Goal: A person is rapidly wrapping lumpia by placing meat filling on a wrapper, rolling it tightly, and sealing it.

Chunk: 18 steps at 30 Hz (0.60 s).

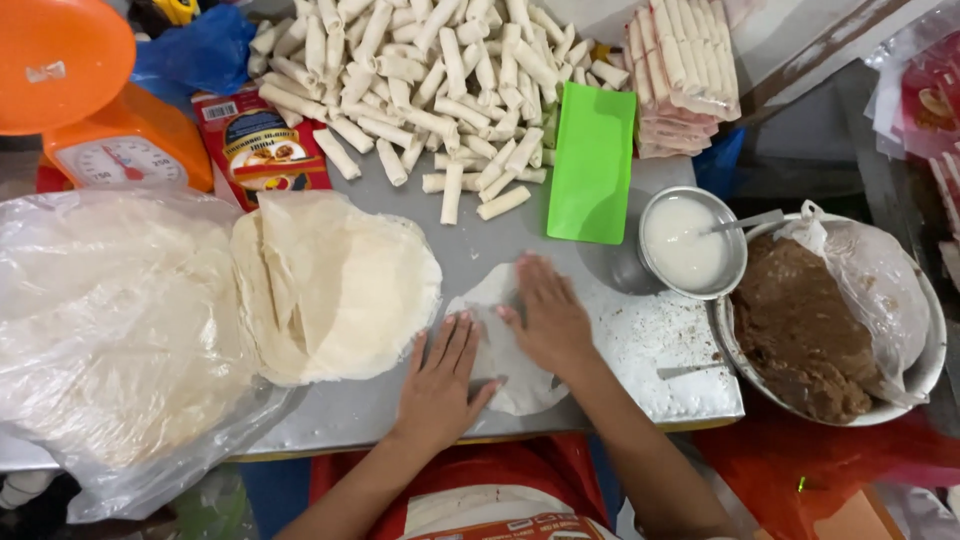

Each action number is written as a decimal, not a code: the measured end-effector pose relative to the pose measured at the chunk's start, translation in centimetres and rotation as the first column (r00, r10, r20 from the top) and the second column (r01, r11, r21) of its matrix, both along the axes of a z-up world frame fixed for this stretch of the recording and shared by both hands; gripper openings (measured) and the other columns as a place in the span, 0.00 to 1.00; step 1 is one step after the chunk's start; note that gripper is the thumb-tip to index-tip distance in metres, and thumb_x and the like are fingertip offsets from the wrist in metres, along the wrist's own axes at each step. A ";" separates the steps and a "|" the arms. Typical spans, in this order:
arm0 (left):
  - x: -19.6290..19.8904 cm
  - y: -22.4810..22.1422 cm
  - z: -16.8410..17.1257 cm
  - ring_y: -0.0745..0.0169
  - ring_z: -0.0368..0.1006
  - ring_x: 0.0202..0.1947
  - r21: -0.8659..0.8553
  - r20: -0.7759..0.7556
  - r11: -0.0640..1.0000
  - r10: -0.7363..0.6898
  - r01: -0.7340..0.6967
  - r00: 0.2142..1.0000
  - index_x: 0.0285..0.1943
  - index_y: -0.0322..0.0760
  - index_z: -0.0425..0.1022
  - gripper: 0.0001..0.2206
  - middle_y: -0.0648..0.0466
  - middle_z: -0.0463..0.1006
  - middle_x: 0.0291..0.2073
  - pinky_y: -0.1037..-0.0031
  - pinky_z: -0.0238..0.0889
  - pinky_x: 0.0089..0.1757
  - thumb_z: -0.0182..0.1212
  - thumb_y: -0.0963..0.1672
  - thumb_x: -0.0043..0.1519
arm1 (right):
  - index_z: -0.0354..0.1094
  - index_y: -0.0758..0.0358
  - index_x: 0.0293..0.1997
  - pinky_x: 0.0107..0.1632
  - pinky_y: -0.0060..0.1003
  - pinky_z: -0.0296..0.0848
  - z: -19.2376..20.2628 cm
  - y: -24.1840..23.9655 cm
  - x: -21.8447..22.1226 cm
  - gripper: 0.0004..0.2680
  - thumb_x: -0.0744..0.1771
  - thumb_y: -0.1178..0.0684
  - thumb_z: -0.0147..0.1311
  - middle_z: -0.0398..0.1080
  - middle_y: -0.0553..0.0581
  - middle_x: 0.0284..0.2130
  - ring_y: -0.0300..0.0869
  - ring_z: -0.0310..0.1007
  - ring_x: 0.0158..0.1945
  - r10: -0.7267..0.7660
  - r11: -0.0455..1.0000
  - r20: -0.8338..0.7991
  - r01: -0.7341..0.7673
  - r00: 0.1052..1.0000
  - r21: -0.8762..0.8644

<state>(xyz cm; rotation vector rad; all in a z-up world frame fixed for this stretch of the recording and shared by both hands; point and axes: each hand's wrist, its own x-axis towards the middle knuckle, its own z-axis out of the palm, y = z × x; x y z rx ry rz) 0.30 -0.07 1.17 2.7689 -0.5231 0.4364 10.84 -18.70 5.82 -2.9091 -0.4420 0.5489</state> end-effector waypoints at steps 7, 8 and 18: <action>0.0 1.4 0.8 0.37 0.58 0.69 -0.332 -0.040 0.921 -0.228 0.203 0.973 0.69 0.41 0.69 0.29 0.44 0.63 0.71 0.42 0.46 0.66 0.62 0.56 0.63 | 0.33 0.64 0.79 0.75 0.47 0.39 -1.3 -4.9 -8.1 0.31 0.71 0.32 0.33 0.36 0.61 0.78 0.50 0.32 0.80 -0.016 1.000 0.319 0.017 0.948 -0.002; 0.0 1.4 1.2 0.42 0.64 0.59 -0.400 0.007 0.845 -0.384 0.355 0.923 0.61 0.36 0.74 0.20 0.45 0.69 0.59 0.48 0.54 0.62 0.63 0.50 0.65 | 0.27 0.61 0.79 0.76 0.48 0.32 1.2 -5.3 -8.6 0.31 0.71 0.32 0.30 0.29 0.59 0.78 0.48 0.26 0.80 -0.142 0.989 0.064 0.145 0.988 -0.036; -1.2 0.2 0.0 0.46 0.68 0.50 -0.390 0.009 0.822 -0.448 0.416 0.894 0.54 0.27 0.78 0.17 0.45 0.75 0.49 0.62 0.70 0.53 0.61 0.33 0.55 | 0.75 0.30 0.44 0.62 0.41 0.70 4.5 -29.3 -9.3 0.07 0.64 0.44 0.61 0.78 0.36 0.41 0.32 0.79 0.48 -0.091 0.398 0.098 0.126 0.991 -0.908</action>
